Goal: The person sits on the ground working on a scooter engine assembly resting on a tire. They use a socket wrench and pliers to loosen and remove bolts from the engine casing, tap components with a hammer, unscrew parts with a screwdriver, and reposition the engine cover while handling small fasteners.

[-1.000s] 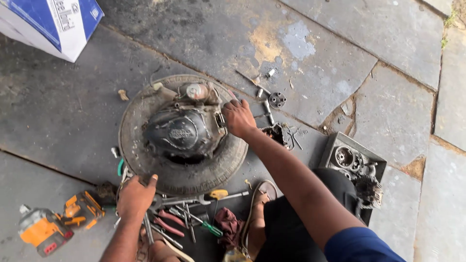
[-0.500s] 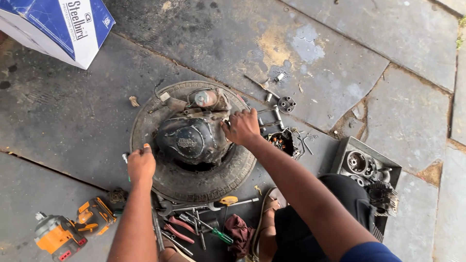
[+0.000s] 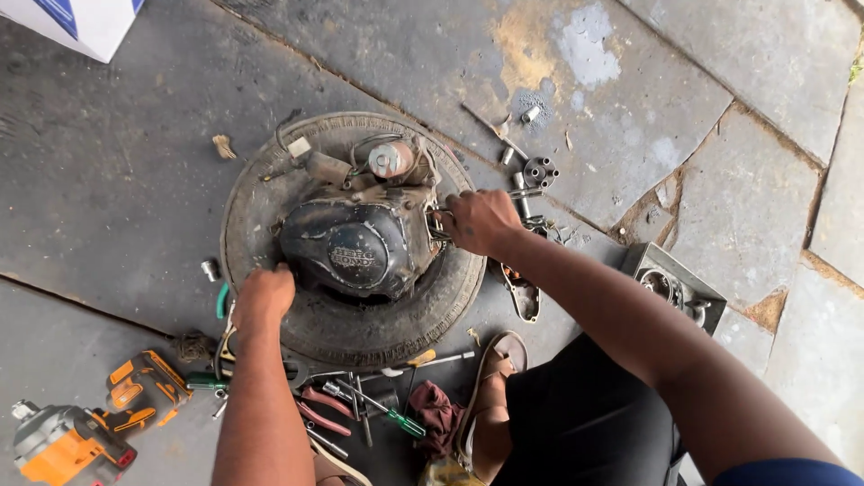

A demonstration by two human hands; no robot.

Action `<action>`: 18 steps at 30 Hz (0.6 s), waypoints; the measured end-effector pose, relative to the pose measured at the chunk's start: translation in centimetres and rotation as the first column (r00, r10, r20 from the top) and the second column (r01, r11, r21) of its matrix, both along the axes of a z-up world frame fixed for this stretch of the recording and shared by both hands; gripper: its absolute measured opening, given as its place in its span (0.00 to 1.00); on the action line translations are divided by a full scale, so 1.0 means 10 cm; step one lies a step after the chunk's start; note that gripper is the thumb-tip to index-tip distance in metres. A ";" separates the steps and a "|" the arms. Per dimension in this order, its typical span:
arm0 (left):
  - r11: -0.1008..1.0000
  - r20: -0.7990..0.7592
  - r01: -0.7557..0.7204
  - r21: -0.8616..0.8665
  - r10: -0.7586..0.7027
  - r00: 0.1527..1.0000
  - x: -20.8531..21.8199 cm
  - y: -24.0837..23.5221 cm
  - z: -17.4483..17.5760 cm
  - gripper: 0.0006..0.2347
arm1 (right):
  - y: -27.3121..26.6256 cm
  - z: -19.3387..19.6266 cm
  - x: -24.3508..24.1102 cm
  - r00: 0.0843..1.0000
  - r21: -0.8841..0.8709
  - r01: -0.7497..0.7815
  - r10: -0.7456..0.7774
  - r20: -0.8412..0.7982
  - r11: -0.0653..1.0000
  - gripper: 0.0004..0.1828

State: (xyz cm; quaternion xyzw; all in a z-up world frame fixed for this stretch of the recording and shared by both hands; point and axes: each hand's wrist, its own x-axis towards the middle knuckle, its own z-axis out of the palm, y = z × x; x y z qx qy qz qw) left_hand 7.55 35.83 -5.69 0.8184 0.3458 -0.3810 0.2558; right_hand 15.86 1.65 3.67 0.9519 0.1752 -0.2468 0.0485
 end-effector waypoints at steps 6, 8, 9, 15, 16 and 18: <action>0.947 0.275 -0.303 -0.109 0.321 0.906 -0.37 -0.23 -0.37 0.27 | 0.14 -0.05 0.05 0.980 -0.152 0.195 -0.200 -0.022 0.969 0.37; 0.966 0.500 -0.254 -0.054 0.246 0.830 -0.30 -0.25 -0.58 0.23 | 0.03 -0.13 0.13 0.982 -0.088 0.188 -0.184 0.049 0.978 0.37; 0.974 0.669 -0.226 0.018 0.156 0.726 -0.37 -0.26 -0.67 0.20 | -0.02 -0.18 0.09 0.982 -0.033 0.167 -0.164 0.089 0.985 0.36; 0.972 0.700 -0.233 -0.016 0.177 0.692 -0.27 -0.25 -0.36 0.18 | -0.14 -0.05 0.18 0.979 0.017 0.118 -0.119 0.166 0.993 0.38; 0.974 0.700 -0.225 -0.015 0.171 0.694 -0.20 -0.23 -0.28 0.18 | -0.17 0.00 0.21 0.978 0.018 0.126 -0.127 0.165 0.992 0.38; 0.985 0.688 -0.162 0.052 0.082 0.721 -0.21 -0.20 -0.13 0.18 | -0.20 0.06 0.19 0.978 0.028 0.161 -0.163 0.130 0.987 0.39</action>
